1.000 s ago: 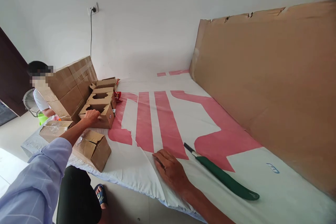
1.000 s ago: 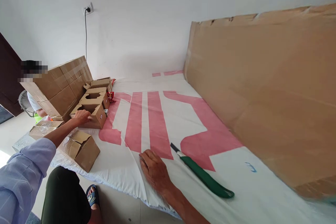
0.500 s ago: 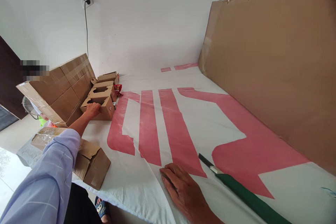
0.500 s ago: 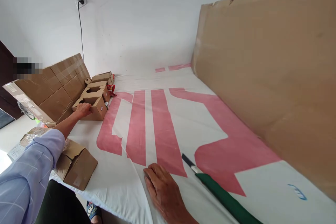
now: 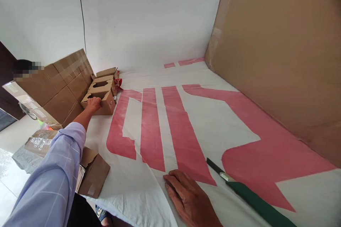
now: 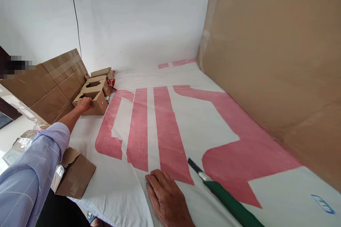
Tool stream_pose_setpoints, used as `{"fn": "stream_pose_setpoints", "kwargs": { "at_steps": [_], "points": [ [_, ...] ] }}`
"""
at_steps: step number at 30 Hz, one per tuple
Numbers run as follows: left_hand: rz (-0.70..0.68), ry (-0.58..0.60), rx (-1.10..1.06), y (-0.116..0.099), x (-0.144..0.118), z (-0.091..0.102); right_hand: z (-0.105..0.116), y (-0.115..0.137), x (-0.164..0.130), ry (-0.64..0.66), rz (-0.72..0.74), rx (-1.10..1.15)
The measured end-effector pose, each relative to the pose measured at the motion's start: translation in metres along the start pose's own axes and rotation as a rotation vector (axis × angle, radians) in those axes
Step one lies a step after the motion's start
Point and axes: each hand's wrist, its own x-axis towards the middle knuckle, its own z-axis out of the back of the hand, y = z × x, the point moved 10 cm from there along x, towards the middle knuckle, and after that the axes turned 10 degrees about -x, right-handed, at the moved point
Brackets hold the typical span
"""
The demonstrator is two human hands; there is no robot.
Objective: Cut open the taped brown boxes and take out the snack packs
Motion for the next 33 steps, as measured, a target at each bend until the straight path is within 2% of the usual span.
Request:
{"fn": "stream_pose_setpoints", "kwargs": {
  "at_steps": [4, 9, 14, 17, 20, 23, 26, 29, 33],
  "points": [
    [-0.025, -0.012, 0.012, -0.002, -0.018, 0.003, 0.002, 0.004, 0.0, -0.002, 0.039, -0.027],
    [-0.073, -0.031, 0.009, 0.005, -0.052, 0.03, -0.003, 0.002, -0.003, 0.023, 0.053, 0.014],
    [-0.118, -0.034, -0.071, 0.031, -0.099, 0.065, -0.015, -0.003, -0.007, 0.072, 0.049, 0.04],
    [-0.125, -0.014, -0.172, 0.055, -0.14, 0.073, -0.019, -0.006, -0.009, 0.073, 0.038, 0.055],
    [-0.102, 0.021, -0.223, 0.079, -0.187, 0.068, -0.024, -0.009, -0.01, 0.089, 0.026, 0.073],
    [-0.094, 0.036, -0.272, 0.097, -0.236, 0.053, -0.029, -0.012, -0.009, 0.123, 0.004, 0.1],
    [-0.082, 0.001, -0.308, 0.108, -0.277, 0.035, -0.03, -0.015, -0.009, 0.137, -0.022, 0.116],
    [-0.06, -0.036, -0.327, 0.111, -0.305, 0.017, -0.028, -0.014, -0.007, 0.142, -0.037, 0.121],
    [0.014, -0.088, -0.333, 0.107, -0.324, 0.002, -0.025, -0.011, -0.006, 0.154, -0.04, 0.121]
  ]
}}
